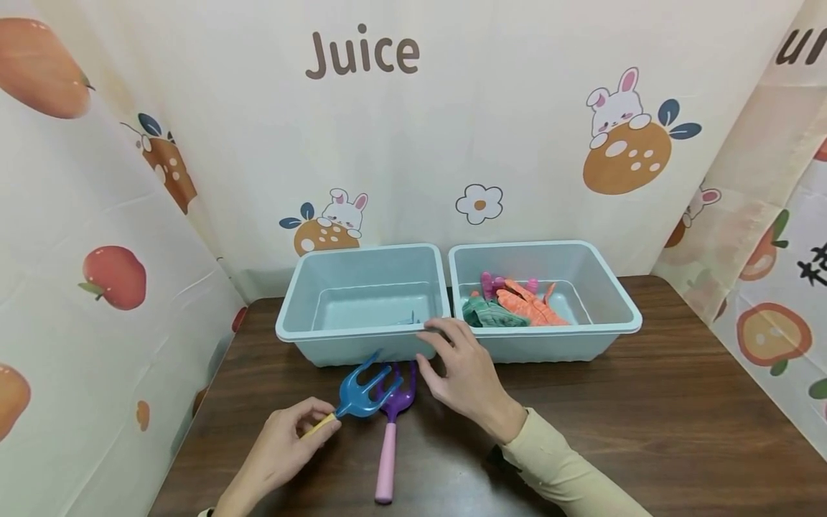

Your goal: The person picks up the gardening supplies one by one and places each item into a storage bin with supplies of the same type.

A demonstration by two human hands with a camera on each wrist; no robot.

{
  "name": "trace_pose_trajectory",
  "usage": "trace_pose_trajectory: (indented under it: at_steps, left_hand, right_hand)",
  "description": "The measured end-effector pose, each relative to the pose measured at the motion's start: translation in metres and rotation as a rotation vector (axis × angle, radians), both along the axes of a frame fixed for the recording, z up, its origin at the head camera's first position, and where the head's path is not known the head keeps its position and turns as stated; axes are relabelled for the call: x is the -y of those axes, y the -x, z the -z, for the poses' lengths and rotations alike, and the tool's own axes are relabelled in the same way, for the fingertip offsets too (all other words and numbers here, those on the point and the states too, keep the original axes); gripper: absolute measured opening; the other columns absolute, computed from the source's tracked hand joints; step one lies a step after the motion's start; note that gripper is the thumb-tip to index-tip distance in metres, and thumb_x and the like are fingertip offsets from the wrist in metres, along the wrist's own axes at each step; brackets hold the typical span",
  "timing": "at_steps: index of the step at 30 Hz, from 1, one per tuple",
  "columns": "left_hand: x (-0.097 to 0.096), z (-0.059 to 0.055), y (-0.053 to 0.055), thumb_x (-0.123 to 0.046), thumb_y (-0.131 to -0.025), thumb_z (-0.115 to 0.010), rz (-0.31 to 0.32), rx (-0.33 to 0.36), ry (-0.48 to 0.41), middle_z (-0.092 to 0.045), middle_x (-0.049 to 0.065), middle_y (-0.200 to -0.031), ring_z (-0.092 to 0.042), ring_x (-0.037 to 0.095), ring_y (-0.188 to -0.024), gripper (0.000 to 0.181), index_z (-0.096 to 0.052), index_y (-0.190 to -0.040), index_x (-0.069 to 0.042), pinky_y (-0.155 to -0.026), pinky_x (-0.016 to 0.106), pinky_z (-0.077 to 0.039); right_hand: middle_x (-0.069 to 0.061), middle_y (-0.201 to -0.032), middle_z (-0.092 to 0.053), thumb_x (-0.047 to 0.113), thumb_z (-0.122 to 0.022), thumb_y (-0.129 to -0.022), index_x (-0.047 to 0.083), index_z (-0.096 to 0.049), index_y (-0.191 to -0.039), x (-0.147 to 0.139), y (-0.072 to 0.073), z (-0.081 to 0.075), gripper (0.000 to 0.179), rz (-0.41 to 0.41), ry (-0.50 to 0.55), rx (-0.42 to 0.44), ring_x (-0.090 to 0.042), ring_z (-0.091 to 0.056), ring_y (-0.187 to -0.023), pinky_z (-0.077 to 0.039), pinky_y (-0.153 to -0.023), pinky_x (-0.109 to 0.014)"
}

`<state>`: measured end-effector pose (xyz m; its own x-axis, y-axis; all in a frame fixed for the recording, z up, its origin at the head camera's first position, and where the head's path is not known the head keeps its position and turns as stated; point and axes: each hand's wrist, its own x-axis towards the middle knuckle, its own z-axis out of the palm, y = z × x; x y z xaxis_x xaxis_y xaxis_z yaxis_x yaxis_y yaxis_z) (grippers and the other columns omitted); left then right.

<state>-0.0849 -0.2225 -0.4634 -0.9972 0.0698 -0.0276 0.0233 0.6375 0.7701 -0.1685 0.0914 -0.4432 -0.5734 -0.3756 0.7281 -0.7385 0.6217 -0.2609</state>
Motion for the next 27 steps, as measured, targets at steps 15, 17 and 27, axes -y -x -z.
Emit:
trace_pose_trajectory:
  at_steps: [15,17,27]
  left_hand:
    - [0.006,-0.004,-0.004,-0.029,-0.093,-0.084,-0.047,0.029,-0.007,-0.072,-0.009,-0.077,-0.061,0.008,-0.058,0.015,-0.077,-0.105,-0.021,-0.054,0.024,-0.048]
    - [0.005,-0.005,-0.004,-0.027,-0.093,-0.084,-0.045,0.029,-0.008,-0.071,-0.009,-0.077,-0.061,0.008,-0.058,0.016,-0.077,-0.105,-0.020,-0.054,0.024,-0.048]
    - [0.001,-0.013,-0.006,-0.025,-0.092,-0.085,-0.016,-0.010,-0.016,-0.070,-0.007,-0.075,-0.059,0.007,-0.057,0.016,-0.077,-0.105,-0.019,-0.053,0.025,-0.049]
  right_hand:
    - [-0.010,-0.129,-0.067,0.016,-0.080,-0.092,0.008,-0.076,-0.117,0.001,0.002,0.002,0.027,-0.006,-0.005,-0.007,-0.029,-0.061,-0.118,-0.062,-0.082,-0.041]
    - [-0.010,-0.129,-0.067,0.016,-0.081,-0.091,0.008,-0.076,-0.117,0.000,0.002,0.002,0.027,-0.006,-0.003,-0.013,-0.029,-0.061,-0.118,-0.062,-0.081,-0.041]
    - [-0.010,-0.128,-0.069,0.010,-0.078,-0.092,0.008,-0.077,-0.117,-0.001,0.003,0.000,0.025,-0.002,0.004,-0.018,-0.028,-0.062,-0.115,-0.062,-0.080,-0.040]
